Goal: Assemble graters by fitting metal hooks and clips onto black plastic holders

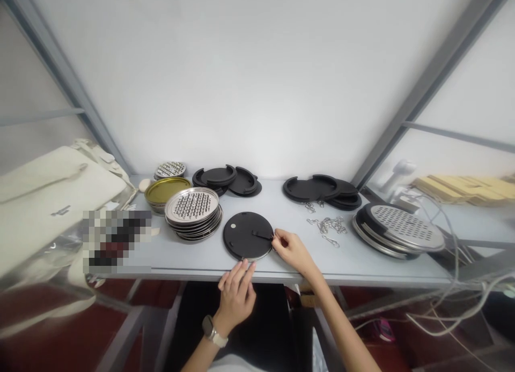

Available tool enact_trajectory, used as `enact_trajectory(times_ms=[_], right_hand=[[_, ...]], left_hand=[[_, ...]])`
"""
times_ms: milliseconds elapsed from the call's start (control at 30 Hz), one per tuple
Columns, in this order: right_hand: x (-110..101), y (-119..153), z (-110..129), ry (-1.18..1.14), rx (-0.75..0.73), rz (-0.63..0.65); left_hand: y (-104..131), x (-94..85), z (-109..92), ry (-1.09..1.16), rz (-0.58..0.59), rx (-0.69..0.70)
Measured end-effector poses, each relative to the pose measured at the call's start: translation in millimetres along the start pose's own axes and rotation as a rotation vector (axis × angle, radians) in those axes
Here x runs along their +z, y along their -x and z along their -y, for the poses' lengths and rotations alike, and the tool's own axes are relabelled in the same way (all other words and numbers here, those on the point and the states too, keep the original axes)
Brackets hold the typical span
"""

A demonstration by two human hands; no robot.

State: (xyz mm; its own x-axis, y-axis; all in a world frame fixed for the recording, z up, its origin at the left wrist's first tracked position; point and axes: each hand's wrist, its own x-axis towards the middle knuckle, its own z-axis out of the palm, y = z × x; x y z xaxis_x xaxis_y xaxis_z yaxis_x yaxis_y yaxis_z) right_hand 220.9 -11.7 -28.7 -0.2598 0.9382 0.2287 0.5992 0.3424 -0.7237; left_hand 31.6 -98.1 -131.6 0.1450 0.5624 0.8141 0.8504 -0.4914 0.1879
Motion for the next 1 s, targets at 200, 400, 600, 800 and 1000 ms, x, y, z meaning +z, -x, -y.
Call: enact_trajectory(times_ms=[200,400,600,800,1000], right_hand=[[-0.2,0.1,1.6,-0.003,0.0,0.0],[0.0,-0.5,2.5,0.016,0.0,0.001],[-0.3,-0.2,1.1,0.039,0.002,0.005],[-0.7,0.3,0.8,0.006,0.005,0.02],[-1.4,0.0,1.3,-0.031,0.022,0.022]], left_hand=[[-0.4,0.0,0.6,0.009,-0.011,0.003],[-1.2,-0.4,1.0,0.023,-0.017,0.012],[-1.2,-0.5,0.3,0.008,-0.016,0.011],[-1.8,-1.3,0.1,0.009,-0.006,0.008],[-2.6,-2.3,0.3,0.004,-0.009,0.019]])
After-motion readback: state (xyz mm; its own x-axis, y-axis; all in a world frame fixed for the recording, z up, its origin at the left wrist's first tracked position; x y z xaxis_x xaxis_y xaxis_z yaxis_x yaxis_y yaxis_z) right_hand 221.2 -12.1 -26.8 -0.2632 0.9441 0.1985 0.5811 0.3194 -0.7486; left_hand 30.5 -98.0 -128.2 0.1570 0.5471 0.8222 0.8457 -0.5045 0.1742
